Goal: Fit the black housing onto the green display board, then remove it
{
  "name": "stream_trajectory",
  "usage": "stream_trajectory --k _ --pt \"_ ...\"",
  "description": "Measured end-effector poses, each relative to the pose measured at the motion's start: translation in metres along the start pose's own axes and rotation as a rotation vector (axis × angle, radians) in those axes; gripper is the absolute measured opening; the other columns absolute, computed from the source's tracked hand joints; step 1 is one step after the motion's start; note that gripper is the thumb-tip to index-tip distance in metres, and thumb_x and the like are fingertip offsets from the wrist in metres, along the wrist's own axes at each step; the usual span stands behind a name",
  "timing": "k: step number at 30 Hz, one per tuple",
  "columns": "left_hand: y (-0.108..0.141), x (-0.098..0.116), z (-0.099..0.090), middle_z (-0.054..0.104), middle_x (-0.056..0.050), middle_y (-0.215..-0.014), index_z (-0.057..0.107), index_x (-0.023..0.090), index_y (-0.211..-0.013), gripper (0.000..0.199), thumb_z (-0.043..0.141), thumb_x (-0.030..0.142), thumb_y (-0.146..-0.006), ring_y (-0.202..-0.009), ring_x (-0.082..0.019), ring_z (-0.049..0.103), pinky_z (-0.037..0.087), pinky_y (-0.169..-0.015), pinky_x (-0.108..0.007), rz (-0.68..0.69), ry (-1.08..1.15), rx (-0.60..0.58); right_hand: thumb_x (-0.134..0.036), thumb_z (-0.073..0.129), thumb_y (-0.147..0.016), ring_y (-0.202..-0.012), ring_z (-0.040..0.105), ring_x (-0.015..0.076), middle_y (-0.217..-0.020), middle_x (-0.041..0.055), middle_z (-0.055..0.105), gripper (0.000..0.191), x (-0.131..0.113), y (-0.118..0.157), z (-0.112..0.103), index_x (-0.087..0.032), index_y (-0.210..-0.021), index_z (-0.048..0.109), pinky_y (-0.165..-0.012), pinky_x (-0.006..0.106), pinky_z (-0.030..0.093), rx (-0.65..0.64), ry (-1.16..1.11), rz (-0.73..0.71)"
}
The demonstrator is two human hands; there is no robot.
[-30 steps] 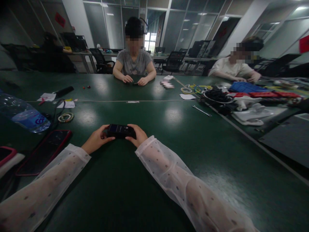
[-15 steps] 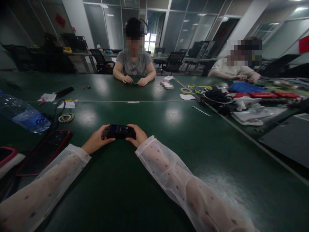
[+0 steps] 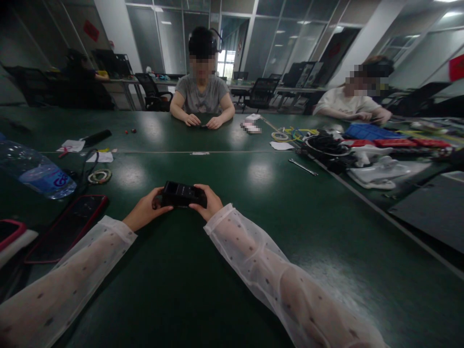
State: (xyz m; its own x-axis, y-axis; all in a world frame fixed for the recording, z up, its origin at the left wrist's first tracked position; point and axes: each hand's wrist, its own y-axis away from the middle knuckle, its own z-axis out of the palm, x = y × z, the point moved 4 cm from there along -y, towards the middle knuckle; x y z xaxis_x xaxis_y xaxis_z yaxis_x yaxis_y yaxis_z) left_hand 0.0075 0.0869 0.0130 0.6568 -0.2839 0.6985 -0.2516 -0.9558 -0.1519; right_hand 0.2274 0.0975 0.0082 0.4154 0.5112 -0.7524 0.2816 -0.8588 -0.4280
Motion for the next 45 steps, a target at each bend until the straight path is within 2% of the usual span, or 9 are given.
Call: stream_trajectory --k 3,7,10,13,18,24,36,41,45 --pt "0.000 -0.001 0.001 0.060 -0.003 -0.080 0.043 0.016 -0.124 0.057 0.066 0.036 -0.076 -0.055 -0.013 0.052 0.039 -0.050 -0.025 0.010 0.037 -0.005 -0.024 0.069 -0.073 -0.108 0.057 0.0228 -0.117 0.0067 0.055 0.055 -0.005 0.000 -0.005 -0.026 -0.122 0.044 -0.093 0.045 0.049 0.084 -0.053 -0.038" --pt "0.000 0.000 0.001 0.062 -0.005 -0.091 0.043 0.020 -0.124 0.054 0.065 0.033 -0.077 -0.055 -0.011 0.052 0.040 -0.050 -0.024 0.018 0.085 -0.023 -0.025 0.066 -0.075 -0.109 0.055 0.0228 -0.120 0.0079 0.051 0.056 -0.006 0.001 -0.016 -0.025 -0.125 0.041 -0.093 0.042 0.050 0.290 -0.048 -0.048" --pt "0.000 0.001 0.000 0.062 -0.003 -0.085 0.043 0.020 -0.125 0.054 0.065 0.033 -0.078 -0.055 -0.012 0.052 0.040 -0.050 -0.024 0.018 0.091 -0.027 -0.026 0.066 -0.075 -0.107 0.055 0.0228 -0.120 0.0093 0.050 0.055 -0.001 0.002 -0.022 -0.023 -0.124 0.041 -0.092 0.042 0.050 0.436 -0.021 -0.029" --pt "0.001 0.002 0.000 0.060 -0.001 -0.075 0.043 0.019 -0.125 0.054 0.065 0.032 -0.078 -0.054 -0.013 0.052 0.039 -0.050 -0.024 0.020 0.091 -0.027 -0.024 0.066 -0.073 -0.104 0.056 0.0230 -0.117 0.0105 0.051 0.053 0.008 0.002 -0.025 -0.020 -0.121 0.042 -0.090 0.042 0.050 0.494 0.023 0.016" --pt "0.002 0.003 -0.001 0.057 0.002 -0.068 0.043 0.018 -0.124 0.054 0.065 0.033 -0.078 -0.054 -0.014 0.052 0.040 -0.051 -0.026 0.017 0.106 -0.032 -0.021 0.066 -0.070 -0.099 0.056 0.0241 -0.110 0.0100 0.053 0.052 0.025 0.001 -0.024 -0.019 -0.116 0.043 -0.089 0.046 0.048 0.507 0.106 0.091" --pt "0.002 0.002 -0.001 0.057 0.002 -0.068 0.043 0.018 -0.124 0.053 0.065 0.033 -0.078 -0.053 -0.013 0.052 0.041 -0.051 -0.026 0.011 0.112 -0.035 -0.018 0.066 -0.067 -0.098 0.054 0.0256 -0.106 0.0095 0.054 0.051 0.037 0.001 -0.022 -0.018 -0.113 0.044 -0.089 0.048 0.045 0.472 0.188 0.137" --pt "0.002 0.004 -0.002 0.063 -0.005 -0.087 0.044 0.018 -0.124 0.053 0.065 0.033 -0.078 -0.057 -0.013 0.054 0.043 -0.052 -0.026 0.009 0.086 -0.030 -0.030 0.072 -0.063 -0.098 0.047 0.0287 -0.106 0.0124 0.048 0.063 0.046 0.003 -0.025 -0.015 -0.118 0.044 -0.088 0.049 0.041 0.491 0.395 0.198" --pt "0.001 0.001 -0.001 0.063 -0.006 -0.096 0.044 0.019 -0.123 0.052 0.065 0.032 -0.078 -0.056 -0.012 0.053 0.043 -0.052 -0.026 0.024 0.104 -0.021 -0.028 0.071 -0.064 -0.099 0.048 0.0281 -0.107 0.0119 0.048 0.060 0.049 0.003 -0.024 -0.016 -0.116 0.045 -0.089 0.050 0.042 0.476 0.351 0.198" --pt "0.001 0.000 0.000 0.064 -0.006 -0.093 0.045 0.019 -0.123 0.052 0.066 0.031 -0.078 -0.056 -0.012 0.053 0.042 -0.052 -0.026 0.021 0.100 -0.021 -0.026 0.070 -0.065 -0.099 0.050 0.0275 -0.109 0.0119 0.050 0.057 0.053 0.003 -0.023 -0.016 -0.115 0.044 -0.089 0.049 0.044 0.452 0.299 0.184"
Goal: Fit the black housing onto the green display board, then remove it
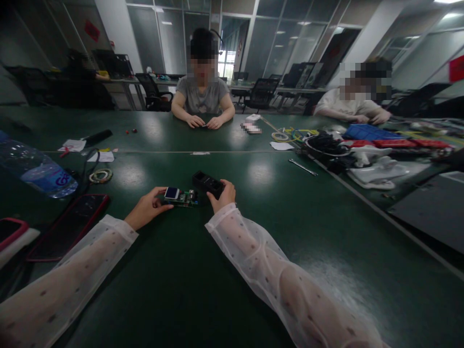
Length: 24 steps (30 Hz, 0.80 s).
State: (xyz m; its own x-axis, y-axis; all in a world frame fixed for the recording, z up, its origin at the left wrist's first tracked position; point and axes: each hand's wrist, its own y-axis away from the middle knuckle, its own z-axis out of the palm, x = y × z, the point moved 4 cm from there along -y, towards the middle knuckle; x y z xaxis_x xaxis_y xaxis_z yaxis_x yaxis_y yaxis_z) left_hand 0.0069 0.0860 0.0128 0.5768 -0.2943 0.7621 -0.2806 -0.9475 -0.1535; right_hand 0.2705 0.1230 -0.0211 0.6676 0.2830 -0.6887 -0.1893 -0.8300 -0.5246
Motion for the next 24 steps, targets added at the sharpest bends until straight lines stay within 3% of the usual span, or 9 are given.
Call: stream_trajectory --k 6,13,20,24 --pt "0.000 0.001 -0.001 0.062 -0.008 -0.100 0.045 0.020 -0.123 0.051 0.065 0.032 -0.078 -0.057 -0.012 0.054 0.043 -0.051 -0.026 0.000 0.015 -0.003 -0.027 0.070 -0.065 -0.100 0.052 0.0286 -0.110 0.0122 0.050 0.057 0.005 -0.001 0.002 -0.018 -0.115 0.044 -0.089 0.051 0.043 -0.012 -0.022 0.014" --pt "0.001 0.002 -0.002 0.063 -0.004 -0.083 0.046 0.018 -0.123 0.051 0.065 0.032 -0.077 -0.057 -0.014 0.055 0.043 -0.051 -0.026 -0.011 0.007 -0.012 -0.026 0.070 -0.066 -0.099 0.053 0.0274 -0.109 0.0118 0.051 0.055 0.002 -0.001 0.002 -0.017 -0.113 0.044 -0.090 0.050 0.044 -0.009 -0.036 0.020" --pt "0.000 0.000 -0.001 0.062 -0.009 -0.108 0.046 0.020 -0.122 0.051 0.066 0.033 -0.077 -0.058 -0.012 0.055 0.045 -0.052 -0.026 0.004 0.008 0.005 -0.029 0.070 -0.067 -0.093 0.058 0.0256 -0.103 0.0107 0.056 0.049 -0.010 0.000 -0.004 -0.017 -0.109 0.048 -0.087 0.048 0.048 0.026 -0.141 0.066" --pt "-0.001 0.000 -0.001 0.062 -0.009 -0.110 0.046 0.020 -0.121 0.051 0.067 0.033 -0.076 -0.056 -0.011 0.055 0.045 -0.052 -0.026 0.011 0.002 0.018 -0.035 0.067 -0.073 -0.094 0.060 0.0230 -0.109 0.0118 0.056 0.051 -0.029 0.002 -0.010 -0.017 -0.115 0.044 -0.086 0.044 0.051 0.050 -0.289 0.011"
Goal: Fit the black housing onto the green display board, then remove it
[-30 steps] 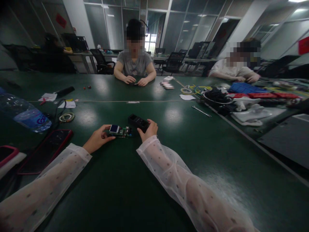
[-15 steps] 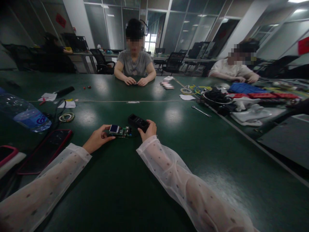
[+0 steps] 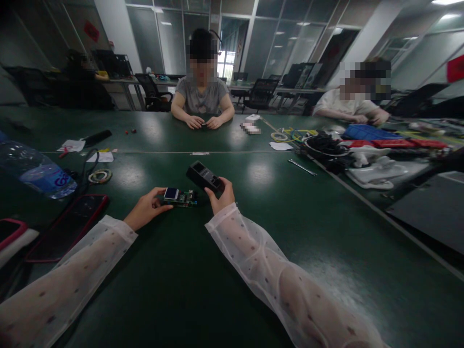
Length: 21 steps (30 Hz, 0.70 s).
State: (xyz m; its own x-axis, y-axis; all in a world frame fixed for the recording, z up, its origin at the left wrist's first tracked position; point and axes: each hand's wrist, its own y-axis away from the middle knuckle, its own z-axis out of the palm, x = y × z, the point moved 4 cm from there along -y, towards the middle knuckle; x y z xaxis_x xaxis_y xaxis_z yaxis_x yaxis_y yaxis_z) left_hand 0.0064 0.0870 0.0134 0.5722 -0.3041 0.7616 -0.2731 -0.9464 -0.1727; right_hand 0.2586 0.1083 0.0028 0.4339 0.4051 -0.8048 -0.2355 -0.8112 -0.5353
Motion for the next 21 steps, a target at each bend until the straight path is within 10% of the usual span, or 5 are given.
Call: stream_trajectory --k 21 --pt "0.001 0.000 0.001 0.057 -0.012 -0.117 0.038 0.020 -0.127 0.063 0.068 0.035 -0.074 -0.056 -0.011 0.054 0.044 -0.051 -0.026 -0.001 -0.035 0.039 -0.029 0.067 -0.076 -0.105 0.058 0.0231 -0.115 0.0087 0.055 0.053 -0.032 0.014 0.016 -0.024 -0.123 0.043 -0.092 0.044 0.050 -0.445 -0.031 -0.194"
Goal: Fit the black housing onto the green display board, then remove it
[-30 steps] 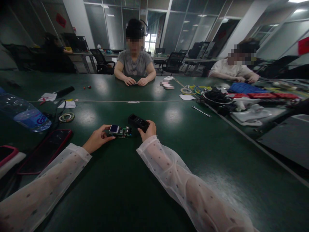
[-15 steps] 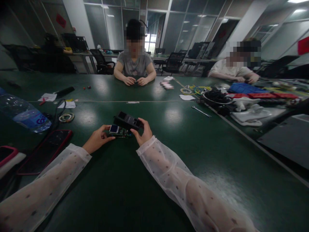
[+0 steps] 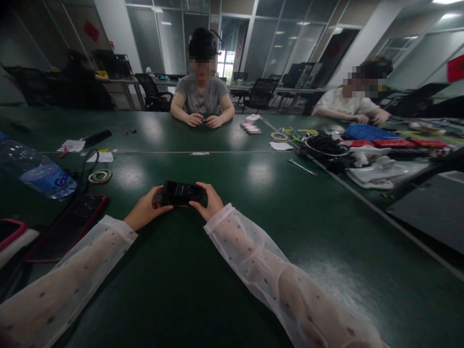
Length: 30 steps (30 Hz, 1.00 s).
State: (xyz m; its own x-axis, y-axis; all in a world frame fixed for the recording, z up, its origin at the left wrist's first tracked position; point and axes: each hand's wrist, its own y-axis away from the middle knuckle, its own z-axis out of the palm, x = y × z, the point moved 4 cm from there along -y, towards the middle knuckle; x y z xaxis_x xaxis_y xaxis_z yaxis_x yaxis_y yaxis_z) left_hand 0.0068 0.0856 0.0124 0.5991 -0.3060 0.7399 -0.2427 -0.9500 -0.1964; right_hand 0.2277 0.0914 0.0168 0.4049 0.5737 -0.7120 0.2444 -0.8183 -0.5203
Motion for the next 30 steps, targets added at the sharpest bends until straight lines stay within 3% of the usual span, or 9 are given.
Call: stream_trajectory --k 7,16,24,30 --pt "-0.001 -0.003 0.002 0.051 -0.013 -0.125 0.031 0.023 -0.134 0.077 0.071 0.039 -0.070 -0.057 -0.010 0.054 0.044 -0.052 -0.026 0.007 -0.016 0.009 -0.025 0.069 -0.073 -0.103 0.058 0.0234 -0.113 0.0102 0.056 0.054 0.002 -0.001 0.003 -0.020 -0.121 0.044 -0.091 0.044 0.049 -0.061 0.086 0.006" --pt "-0.001 -0.004 0.001 0.057 -0.012 -0.115 0.038 0.023 -0.131 0.068 0.068 0.043 -0.073 -0.059 -0.013 0.055 0.044 -0.054 -0.027 0.036 -0.045 0.000 -0.027 0.073 -0.068 -0.108 0.056 0.0249 -0.117 0.0103 0.055 0.063 0.009 -0.001 0.008 -0.021 -0.123 0.042 -0.094 0.046 0.047 -0.128 0.140 0.023" --pt "-0.001 -0.001 0.000 0.057 -0.011 -0.116 0.038 0.024 -0.130 0.064 0.067 0.040 -0.075 -0.060 -0.013 0.056 0.046 -0.055 -0.028 0.048 -0.031 -0.005 -0.023 0.071 -0.071 -0.111 0.056 0.0233 -0.117 0.0070 0.058 0.057 0.009 -0.001 0.008 -0.024 -0.122 0.046 -0.095 0.046 0.046 -0.163 0.109 0.033" --pt "-0.002 -0.002 -0.001 0.061 -0.010 -0.106 0.043 0.020 -0.124 0.059 0.068 0.042 -0.074 -0.061 -0.014 0.057 0.046 -0.054 -0.027 0.012 -0.020 -0.024 -0.022 0.072 -0.070 -0.108 0.058 0.0228 -0.115 0.0066 0.060 0.055 0.006 -0.003 0.006 -0.024 -0.119 0.048 -0.093 0.044 0.048 -0.170 0.095 0.052"
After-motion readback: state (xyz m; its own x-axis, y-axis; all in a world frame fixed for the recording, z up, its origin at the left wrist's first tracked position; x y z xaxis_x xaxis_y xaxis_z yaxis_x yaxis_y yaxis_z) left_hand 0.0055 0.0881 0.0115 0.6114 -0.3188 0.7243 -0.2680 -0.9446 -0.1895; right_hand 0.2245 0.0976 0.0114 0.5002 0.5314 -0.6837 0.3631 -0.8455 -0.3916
